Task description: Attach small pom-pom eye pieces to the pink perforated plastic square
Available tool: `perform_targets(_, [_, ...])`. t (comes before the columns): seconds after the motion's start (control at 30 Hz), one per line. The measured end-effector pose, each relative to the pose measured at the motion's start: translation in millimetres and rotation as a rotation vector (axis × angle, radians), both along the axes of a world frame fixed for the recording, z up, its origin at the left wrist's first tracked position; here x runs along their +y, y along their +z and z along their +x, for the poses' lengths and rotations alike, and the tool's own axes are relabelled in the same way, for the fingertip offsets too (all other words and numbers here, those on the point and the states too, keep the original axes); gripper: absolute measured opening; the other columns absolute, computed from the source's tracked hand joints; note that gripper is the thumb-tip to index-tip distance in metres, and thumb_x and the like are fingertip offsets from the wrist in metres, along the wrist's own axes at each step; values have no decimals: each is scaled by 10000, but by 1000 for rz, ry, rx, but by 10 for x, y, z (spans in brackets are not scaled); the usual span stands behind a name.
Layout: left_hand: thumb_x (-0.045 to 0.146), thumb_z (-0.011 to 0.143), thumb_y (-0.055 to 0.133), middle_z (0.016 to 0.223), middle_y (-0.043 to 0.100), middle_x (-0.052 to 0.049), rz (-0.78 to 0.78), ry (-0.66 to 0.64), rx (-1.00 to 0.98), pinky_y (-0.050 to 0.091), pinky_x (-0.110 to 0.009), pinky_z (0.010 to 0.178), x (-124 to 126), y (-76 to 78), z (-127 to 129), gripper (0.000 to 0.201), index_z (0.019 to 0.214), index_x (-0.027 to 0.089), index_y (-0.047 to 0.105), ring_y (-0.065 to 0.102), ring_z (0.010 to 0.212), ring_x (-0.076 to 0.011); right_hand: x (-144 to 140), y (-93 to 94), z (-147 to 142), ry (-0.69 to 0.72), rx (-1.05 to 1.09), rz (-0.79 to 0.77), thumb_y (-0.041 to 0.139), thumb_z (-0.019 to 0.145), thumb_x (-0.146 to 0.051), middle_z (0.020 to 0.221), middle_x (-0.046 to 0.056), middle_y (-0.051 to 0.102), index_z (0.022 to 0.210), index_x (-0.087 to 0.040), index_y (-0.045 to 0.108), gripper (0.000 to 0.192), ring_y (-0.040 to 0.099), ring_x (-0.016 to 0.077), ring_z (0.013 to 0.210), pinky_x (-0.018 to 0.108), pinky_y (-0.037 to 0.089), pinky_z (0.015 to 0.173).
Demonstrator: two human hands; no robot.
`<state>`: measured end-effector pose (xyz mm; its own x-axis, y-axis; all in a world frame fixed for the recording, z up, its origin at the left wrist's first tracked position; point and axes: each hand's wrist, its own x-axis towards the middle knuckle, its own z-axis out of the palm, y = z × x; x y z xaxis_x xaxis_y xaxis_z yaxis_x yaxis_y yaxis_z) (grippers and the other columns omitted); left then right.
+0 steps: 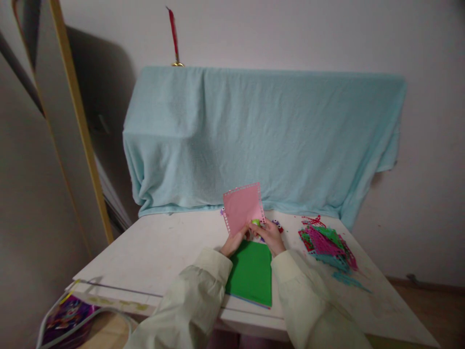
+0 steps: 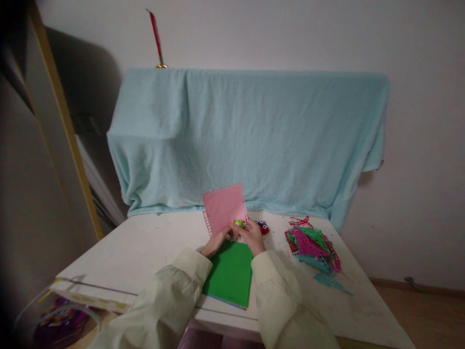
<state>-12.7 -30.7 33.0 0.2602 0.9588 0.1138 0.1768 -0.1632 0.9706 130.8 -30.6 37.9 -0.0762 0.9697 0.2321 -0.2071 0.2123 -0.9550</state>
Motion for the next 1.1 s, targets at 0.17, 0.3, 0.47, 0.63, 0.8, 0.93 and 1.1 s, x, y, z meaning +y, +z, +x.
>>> perform_targets(0.17, [474,872,361,627,594,-14,10,-34,-25,403,-283,694,18,-27,6,438,630,181,579,534,633,-160,-9,1,-5,-8,-17,9,766,668,-416,616,-13,595,753,-183,607,295,494,123,513,248,398,502])
perform_targets(0.3, [493,875,365,631,598,-20,28,-70,-56,414,-283,695,27,-34,15,448,659,174,594,540,622,-157,-3,-11,5,-7,-25,23,761,673,-425,602,-15,595,734,-181,601,298,495,122,506,249,396,502])
perform_targets(0.47, [545,871,345,612,590,-28,18,-99,-92,418,-286,659,41,-44,34,498,654,175,598,533,596,-158,16,-32,5,-13,-25,36,758,681,-419,613,-7,607,718,-180,599,290,509,124,515,250,403,517])
perform_targets(0.63, [568,864,353,639,596,-26,9,-108,-91,422,-286,662,61,-80,39,507,668,175,605,530,599,-153,14,-40,5,-48,-56,30,752,672,-456,614,7,618,707,-172,609,319,522,132,517,256,414,519])
perform_targets(0.8, [582,864,354,612,586,-22,17,-85,-82,425,-288,670,90,-147,44,522,661,174,607,530,594,-154,7,-46,23,-20,-51,25,733,697,-453,606,10,616,713,-168,627,305,518,129,515,251,408,515])
perform_targets(0.93, [600,858,345,613,594,-18,4,-57,-61,422,-283,678,94,-186,42,544,647,172,605,533,603,-151,14,-55,29,-18,-35,11,740,695,-437,562,1,593,682,-168,626,293,493,117,490,237,364,478])
perform_targets(1.1, [622,853,327,611,585,-5,6,-64,-56,419,-271,671,87,-195,61,556,645,178,591,530,598,-142,23,-81,42,-32,-12,-22,747,675,-453,528,-14,555,672,-169,629,308,421,99,443,227,275,419])
